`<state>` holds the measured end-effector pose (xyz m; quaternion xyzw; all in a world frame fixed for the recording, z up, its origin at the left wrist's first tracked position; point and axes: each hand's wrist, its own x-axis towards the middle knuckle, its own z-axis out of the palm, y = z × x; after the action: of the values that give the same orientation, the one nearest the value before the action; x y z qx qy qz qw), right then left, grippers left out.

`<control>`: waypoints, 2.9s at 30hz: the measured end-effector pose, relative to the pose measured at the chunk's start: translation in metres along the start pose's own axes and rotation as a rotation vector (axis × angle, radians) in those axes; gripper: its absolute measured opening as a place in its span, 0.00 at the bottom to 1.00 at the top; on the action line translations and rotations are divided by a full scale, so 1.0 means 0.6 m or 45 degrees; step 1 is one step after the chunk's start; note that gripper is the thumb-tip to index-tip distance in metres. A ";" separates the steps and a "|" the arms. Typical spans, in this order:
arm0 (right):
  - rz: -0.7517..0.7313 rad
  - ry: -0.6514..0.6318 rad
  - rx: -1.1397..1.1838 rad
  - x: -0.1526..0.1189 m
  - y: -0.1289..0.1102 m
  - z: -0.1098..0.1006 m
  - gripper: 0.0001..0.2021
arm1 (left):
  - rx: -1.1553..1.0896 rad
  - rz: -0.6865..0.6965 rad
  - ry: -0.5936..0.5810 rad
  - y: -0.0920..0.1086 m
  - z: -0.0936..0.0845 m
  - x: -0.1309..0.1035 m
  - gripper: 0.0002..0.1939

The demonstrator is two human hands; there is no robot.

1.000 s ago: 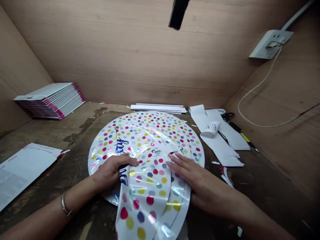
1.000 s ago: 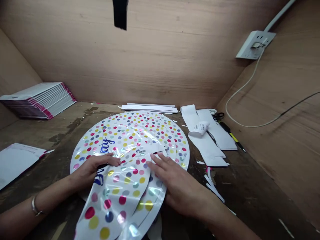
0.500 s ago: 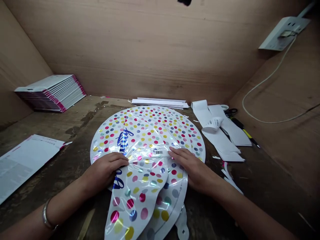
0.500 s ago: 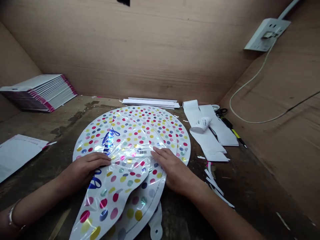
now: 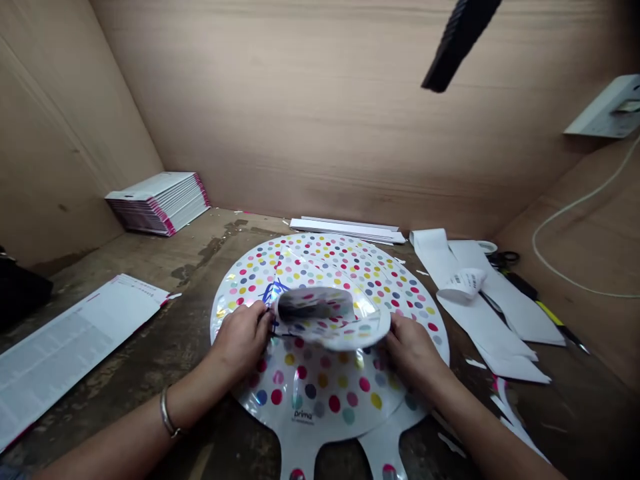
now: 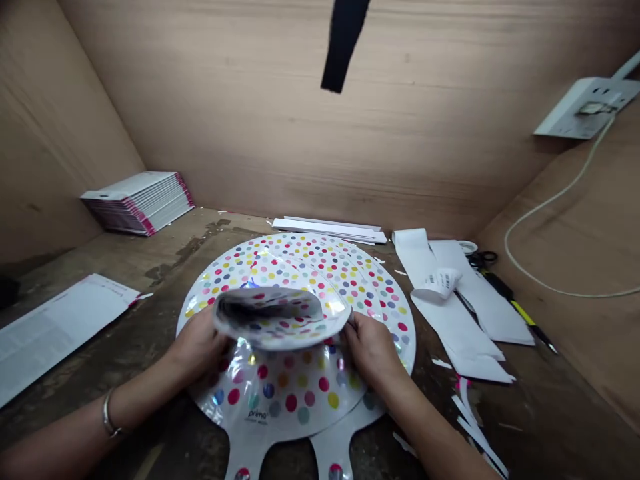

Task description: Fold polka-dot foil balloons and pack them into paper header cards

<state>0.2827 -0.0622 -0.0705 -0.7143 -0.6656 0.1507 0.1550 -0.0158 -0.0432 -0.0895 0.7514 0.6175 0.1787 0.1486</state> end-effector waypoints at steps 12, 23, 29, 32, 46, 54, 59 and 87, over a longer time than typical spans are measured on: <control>0.043 0.086 -0.336 0.018 -0.016 0.025 0.18 | -0.177 0.004 0.091 -0.004 0.010 -0.013 0.10; 0.011 0.018 -0.409 0.022 -0.026 0.025 0.17 | 0.470 0.144 -0.093 0.023 -0.017 -0.001 0.18; -0.051 0.032 -0.481 0.025 -0.018 0.022 0.17 | 0.195 0.536 -0.169 0.074 0.029 0.037 0.25; -0.097 0.199 -0.495 0.017 -0.020 0.018 0.17 | 0.183 0.486 -0.306 0.075 0.056 0.039 0.29; -0.455 -0.131 -0.296 0.004 -0.039 0.013 0.25 | 0.232 0.443 -0.286 0.074 0.067 0.026 0.28; -0.547 -0.373 -0.188 0.003 -0.065 0.054 0.25 | 0.399 -0.096 -0.126 -0.025 -0.008 0.103 0.27; -0.581 -0.334 -0.187 0.008 -0.056 0.056 0.25 | 0.326 0.202 -0.155 0.007 0.005 0.050 0.27; -0.381 0.156 0.682 0.138 -0.049 -0.110 0.40 | -1.117 0.360 -0.026 0.082 -0.140 0.149 0.17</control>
<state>0.2898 0.0207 0.0010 -0.5498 -0.6895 0.2527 0.3980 0.0047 0.0351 0.0150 0.6961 0.3736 0.4342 0.4329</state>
